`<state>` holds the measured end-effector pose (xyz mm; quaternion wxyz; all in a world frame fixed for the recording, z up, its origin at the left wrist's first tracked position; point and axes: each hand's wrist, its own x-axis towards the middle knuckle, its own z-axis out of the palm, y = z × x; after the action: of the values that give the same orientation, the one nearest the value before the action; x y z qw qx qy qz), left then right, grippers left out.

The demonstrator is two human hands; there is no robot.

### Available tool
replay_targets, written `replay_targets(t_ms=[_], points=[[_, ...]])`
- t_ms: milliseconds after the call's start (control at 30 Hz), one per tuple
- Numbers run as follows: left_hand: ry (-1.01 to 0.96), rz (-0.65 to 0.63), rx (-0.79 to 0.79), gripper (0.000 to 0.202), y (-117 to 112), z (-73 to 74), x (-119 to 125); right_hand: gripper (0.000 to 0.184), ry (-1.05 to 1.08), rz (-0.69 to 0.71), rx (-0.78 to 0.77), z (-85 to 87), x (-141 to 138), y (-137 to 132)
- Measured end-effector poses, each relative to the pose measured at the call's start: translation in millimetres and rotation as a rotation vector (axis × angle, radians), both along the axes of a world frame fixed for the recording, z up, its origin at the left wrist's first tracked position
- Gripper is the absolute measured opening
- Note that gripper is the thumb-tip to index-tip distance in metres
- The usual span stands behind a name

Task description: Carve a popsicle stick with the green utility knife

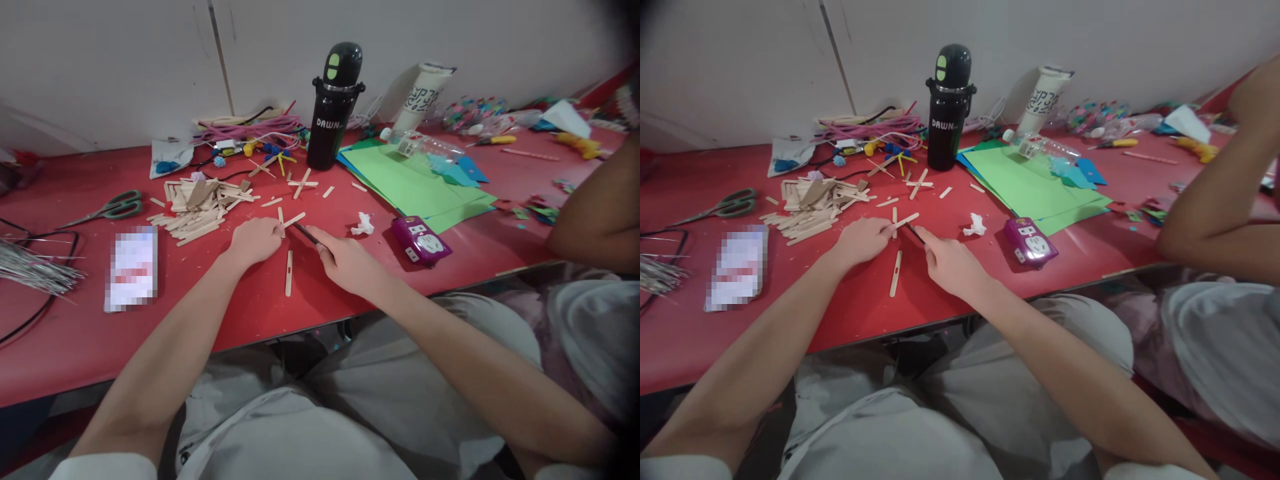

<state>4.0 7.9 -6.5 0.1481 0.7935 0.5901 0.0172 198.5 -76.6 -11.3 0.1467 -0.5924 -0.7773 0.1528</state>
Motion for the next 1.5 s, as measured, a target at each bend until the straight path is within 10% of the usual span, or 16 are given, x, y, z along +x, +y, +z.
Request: replay_targets(t_ms=[1500], points=[[0.017, 0.008, 0.004, 0.042, -2, 2.0, 1, 0.062, -0.142, -0.006, -0.051, 10.8, -5, 2]])
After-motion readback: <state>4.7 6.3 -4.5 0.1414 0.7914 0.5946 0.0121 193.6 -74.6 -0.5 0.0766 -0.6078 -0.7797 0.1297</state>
